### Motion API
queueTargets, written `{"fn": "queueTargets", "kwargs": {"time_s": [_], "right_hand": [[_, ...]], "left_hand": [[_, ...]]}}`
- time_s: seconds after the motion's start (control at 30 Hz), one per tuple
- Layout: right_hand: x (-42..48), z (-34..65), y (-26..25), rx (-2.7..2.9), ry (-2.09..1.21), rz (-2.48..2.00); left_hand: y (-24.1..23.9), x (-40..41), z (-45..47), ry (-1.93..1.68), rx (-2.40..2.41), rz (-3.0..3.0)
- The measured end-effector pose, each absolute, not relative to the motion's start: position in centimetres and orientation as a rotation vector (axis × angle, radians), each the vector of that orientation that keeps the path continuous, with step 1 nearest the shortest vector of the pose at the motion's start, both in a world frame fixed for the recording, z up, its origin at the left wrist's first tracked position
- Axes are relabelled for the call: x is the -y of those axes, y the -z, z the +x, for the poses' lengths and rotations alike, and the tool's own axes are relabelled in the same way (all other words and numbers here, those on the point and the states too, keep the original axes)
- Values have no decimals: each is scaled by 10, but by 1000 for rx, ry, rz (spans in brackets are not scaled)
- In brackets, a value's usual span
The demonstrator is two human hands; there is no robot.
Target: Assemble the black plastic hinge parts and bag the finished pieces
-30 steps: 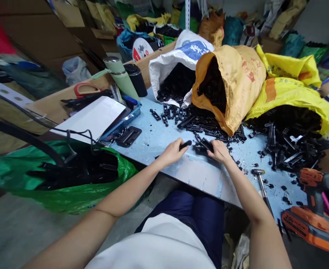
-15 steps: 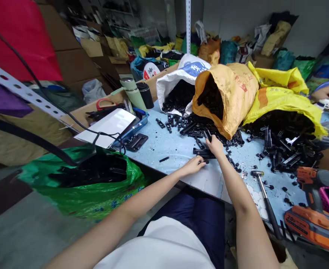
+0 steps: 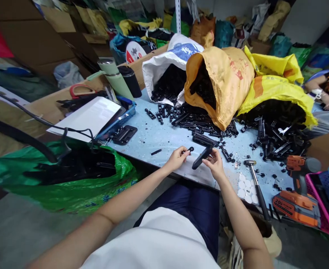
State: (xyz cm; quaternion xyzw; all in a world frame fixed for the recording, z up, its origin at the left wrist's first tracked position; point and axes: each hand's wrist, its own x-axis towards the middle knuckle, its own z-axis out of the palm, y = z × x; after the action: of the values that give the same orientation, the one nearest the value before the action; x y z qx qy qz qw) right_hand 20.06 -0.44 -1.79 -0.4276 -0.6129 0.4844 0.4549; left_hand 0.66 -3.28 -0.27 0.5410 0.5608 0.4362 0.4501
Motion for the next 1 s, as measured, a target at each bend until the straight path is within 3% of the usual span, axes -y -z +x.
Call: {"fn": "queueTargets", "kwargs": {"time_s": [0.2, 0.33, 0.63, 1.0], "right_hand": [[35, 254, 20, 2146, -765, -1326], [41, 236, 15, 2408, -550, -1335], [37, 168, 2, 1456, -1482, -1177], [23, 177, -16, 1764, -1368, -1072]], "left_hand": [[7, 49, 1, -1218, -1370, 1178], [13, 56, 10, -1238, -1309, 1075], [9, 65, 23, -1327, -1272, 1349], [-9, 65, 8, -1310, -1275, 1697]]}}
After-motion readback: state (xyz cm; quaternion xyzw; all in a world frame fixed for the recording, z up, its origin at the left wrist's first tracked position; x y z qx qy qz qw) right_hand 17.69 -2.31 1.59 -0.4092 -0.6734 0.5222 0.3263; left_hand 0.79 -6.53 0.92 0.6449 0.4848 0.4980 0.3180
